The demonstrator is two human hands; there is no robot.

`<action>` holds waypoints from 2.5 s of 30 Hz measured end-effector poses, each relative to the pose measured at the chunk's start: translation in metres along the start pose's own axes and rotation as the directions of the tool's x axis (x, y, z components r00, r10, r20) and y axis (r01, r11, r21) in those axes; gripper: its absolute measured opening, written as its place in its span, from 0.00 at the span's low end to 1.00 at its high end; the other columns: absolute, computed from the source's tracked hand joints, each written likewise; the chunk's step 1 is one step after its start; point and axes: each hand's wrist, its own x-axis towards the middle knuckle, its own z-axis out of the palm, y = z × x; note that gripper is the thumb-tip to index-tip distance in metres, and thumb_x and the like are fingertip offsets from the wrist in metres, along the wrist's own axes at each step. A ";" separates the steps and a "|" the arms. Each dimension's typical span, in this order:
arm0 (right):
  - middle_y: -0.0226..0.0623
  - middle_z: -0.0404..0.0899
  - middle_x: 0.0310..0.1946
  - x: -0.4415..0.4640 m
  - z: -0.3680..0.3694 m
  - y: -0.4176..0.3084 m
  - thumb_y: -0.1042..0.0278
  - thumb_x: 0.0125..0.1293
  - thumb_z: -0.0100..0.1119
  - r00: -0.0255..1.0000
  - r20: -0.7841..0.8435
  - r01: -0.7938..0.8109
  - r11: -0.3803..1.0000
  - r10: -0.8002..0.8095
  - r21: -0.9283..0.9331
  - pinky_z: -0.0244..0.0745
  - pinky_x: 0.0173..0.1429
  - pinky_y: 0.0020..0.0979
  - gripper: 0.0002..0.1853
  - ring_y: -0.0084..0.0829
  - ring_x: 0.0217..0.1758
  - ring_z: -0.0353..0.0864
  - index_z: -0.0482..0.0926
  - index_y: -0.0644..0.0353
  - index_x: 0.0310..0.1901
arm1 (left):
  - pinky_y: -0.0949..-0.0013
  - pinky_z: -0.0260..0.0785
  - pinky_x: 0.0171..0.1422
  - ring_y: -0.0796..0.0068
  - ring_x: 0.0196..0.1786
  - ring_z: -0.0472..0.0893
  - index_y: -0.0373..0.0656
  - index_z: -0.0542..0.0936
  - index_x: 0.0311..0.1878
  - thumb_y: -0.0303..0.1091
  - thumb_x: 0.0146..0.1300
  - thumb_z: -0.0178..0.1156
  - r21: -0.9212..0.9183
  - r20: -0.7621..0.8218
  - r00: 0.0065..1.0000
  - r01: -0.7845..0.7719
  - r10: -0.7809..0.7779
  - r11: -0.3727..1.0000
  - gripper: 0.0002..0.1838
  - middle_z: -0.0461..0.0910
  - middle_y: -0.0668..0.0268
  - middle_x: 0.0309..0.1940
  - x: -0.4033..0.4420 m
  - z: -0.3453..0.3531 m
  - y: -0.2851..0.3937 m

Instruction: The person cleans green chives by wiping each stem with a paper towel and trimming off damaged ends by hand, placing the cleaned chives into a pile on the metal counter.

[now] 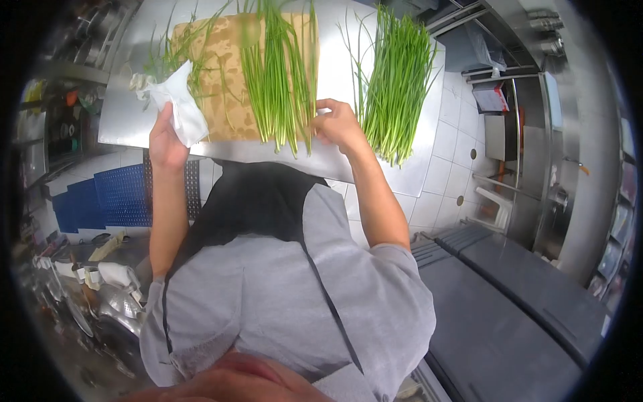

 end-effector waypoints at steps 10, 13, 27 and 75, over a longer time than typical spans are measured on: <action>0.33 0.77 0.22 0.020 -0.002 -0.002 0.72 0.61 0.57 0.994 -0.068 0.094 0.981 -0.083 0.172 0.64 0.20 0.22 0.09 0.21 0.18 0.71 0.79 0.67 0.41 | 0.57 0.67 0.69 0.63 0.63 0.75 0.38 0.67 0.67 0.31 0.71 0.54 -0.051 0.046 0.997 0.057 -0.054 0.997 0.23 0.75 0.60 0.60 -0.005 -0.004 -0.005; 0.29 0.73 0.21 0.022 0.002 -0.008 0.69 0.63 0.55 0.988 -0.142 0.107 0.930 -0.060 0.351 0.59 0.20 0.21 0.08 0.19 0.17 0.65 0.78 0.65 0.38 | 0.58 0.68 0.68 0.63 0.62 0.76 0.37 0.67 0.66 0.31 0.71 0.54 -0.065 0.006 0.997 0.077 -0.077 0.995 0.22 0.76 0.60 0.60 -0.008 -0.002 -0.007; 0.36 0.82 0.26 0.009 0.068 -0.068 0.68 0.70 0.56 0.936 0.152 0.248 0.900 -0.318 0.357 0.69 0.26 0.21 0.08 0.20 0.23 0.76 0.76 0.66 0.43 | 0.59 0.74 0.62 0.65 0.55 0.80 0.36 0.70 0.62 0.25 0.64 0.60 0.075 -0.092 0.996 -0.010 0.017 0.997 0.23 0.79 0.60 0.53 -0.014 0.004 -0.029; 0.33 0.81 0.24 -0.011 0.112 -0.061 0.71 0.66 0.60 0.859 0.051 0.491 0.848 -0.509 0.201 0.73 0.28 0.22 0.08 0.18 0.24 0.77 0.79 0.70 0.37 | 0.68 0.78 0.44 0.73 0.41 0.83 0.35 0.74 0.49 0.21 0.56 0.68 0.333 -0.167 0.959 -0.166 0.231 0.928 0.18 0.81 0.62 0.42 -0.019 0.059 -0.057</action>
